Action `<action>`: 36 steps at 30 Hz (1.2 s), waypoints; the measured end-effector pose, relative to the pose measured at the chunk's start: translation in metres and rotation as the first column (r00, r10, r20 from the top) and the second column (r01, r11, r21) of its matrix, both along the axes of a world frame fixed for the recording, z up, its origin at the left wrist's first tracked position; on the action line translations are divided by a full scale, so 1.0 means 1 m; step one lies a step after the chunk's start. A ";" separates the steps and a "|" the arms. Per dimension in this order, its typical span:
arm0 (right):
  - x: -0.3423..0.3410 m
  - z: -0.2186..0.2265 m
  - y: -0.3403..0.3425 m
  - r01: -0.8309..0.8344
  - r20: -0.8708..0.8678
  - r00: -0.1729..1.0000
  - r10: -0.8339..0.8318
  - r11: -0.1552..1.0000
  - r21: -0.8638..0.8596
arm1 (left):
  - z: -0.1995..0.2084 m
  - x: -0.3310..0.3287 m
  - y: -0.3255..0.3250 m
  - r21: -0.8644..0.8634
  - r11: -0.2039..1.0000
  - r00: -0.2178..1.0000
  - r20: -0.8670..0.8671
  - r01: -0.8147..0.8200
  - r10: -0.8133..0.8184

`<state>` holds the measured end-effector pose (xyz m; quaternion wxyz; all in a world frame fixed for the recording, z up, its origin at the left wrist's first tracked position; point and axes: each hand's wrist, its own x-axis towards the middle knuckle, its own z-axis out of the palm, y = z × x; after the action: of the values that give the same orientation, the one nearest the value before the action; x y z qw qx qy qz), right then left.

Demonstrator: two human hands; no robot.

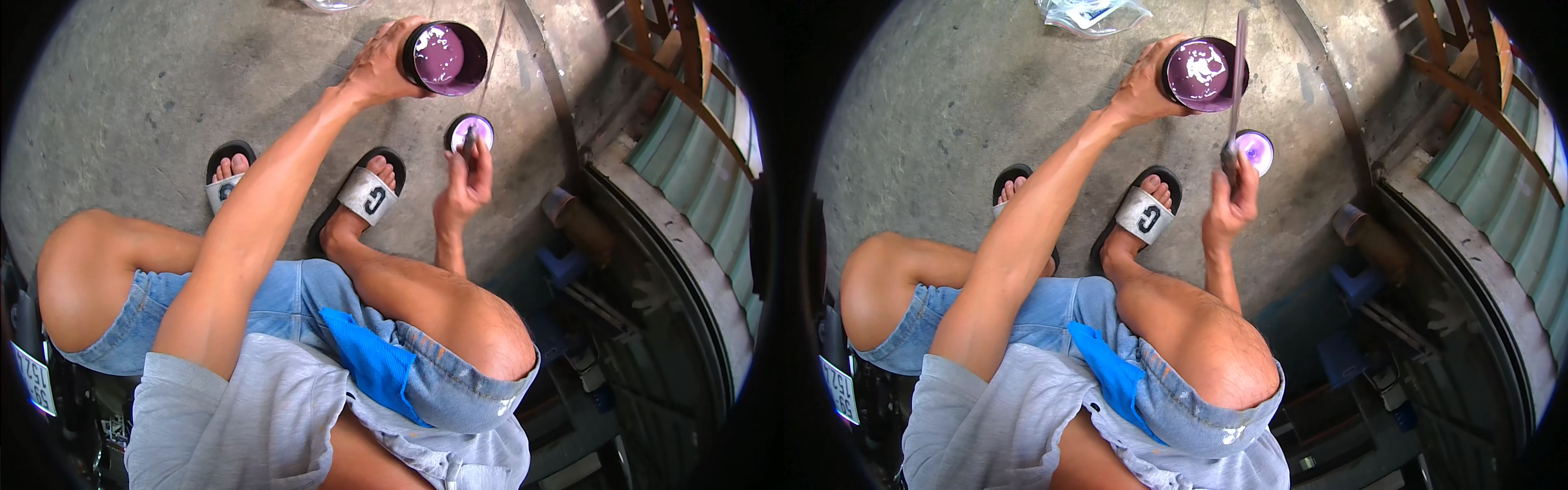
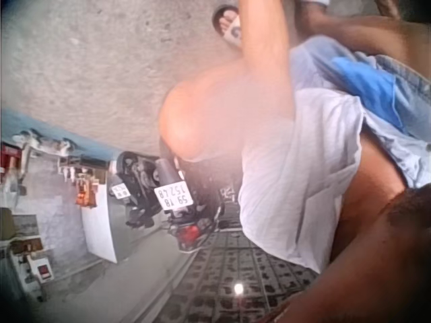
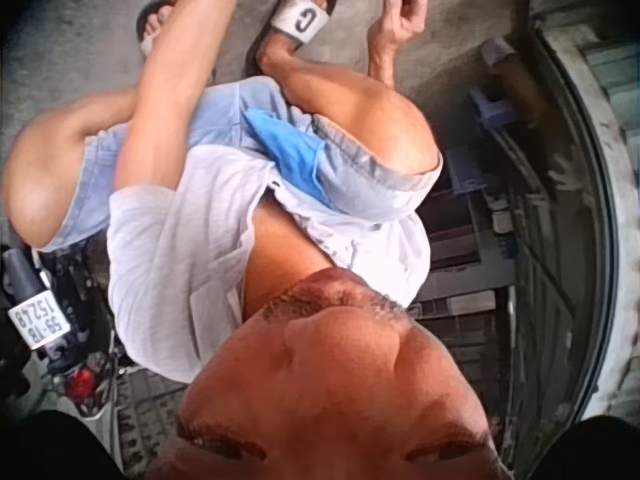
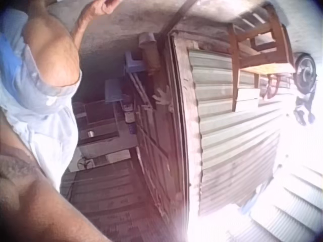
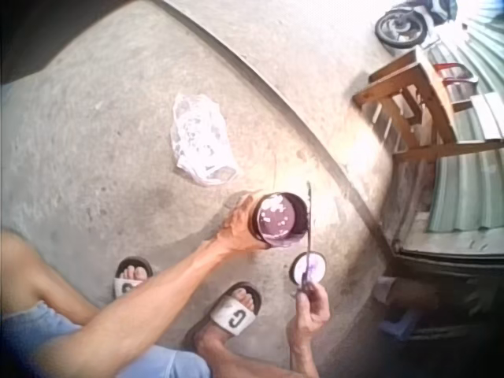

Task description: The person sits on the floor and uses a putty knife to mix purple paint in a small container, scraping the sides and bottom to ensure consistency. The person then wipes the putty knife with a blue cloth and stands up.

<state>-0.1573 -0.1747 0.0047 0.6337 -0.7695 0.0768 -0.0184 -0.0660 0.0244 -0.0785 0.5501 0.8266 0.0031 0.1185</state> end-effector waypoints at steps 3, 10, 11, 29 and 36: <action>0.012 -0.029 0.026 0.001 0.201 0.976 0.086 0.918 -0.397 | -0.001 0.000 0.002 -0.002 1.000 1.000 0.025 0.010 -0.010; -0.033 0.014 -0.017 -0.084 0.124 0.958 0.258 0.667 -0.740 | 0.000 0.000 -0.003 0.017 1.000 1.000 0.018 -0.011 0.010; -0.040 0.022 -0.029 -0.107 0.086 0.960 0.268 0.631 -0.768 | -0.001 0.000 -0.004 0.014 1.000 1.000 0.025 -0.008 0.008; 0.029 0.013 0.012 -0.099 -0.390 0.901 0.191 0.965 0.242 | -0.001 0.001 0.000 0.019 1.000 1.000 0.020 -0.003 0.003; -0.019 0.014 -0.015 -0.056 -0.557 0.820 0.133 0.987 0.154 | 0.003 0.001 -0.002 -0.035 0.998 0.997 -0.048 0.053 -0.055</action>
<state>-0.1766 -0.1898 0.0190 0.6315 -0.7002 0.2237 0.2469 -0.0653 0.0221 -0.0752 0.5669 0.8195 -0.0039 0.0833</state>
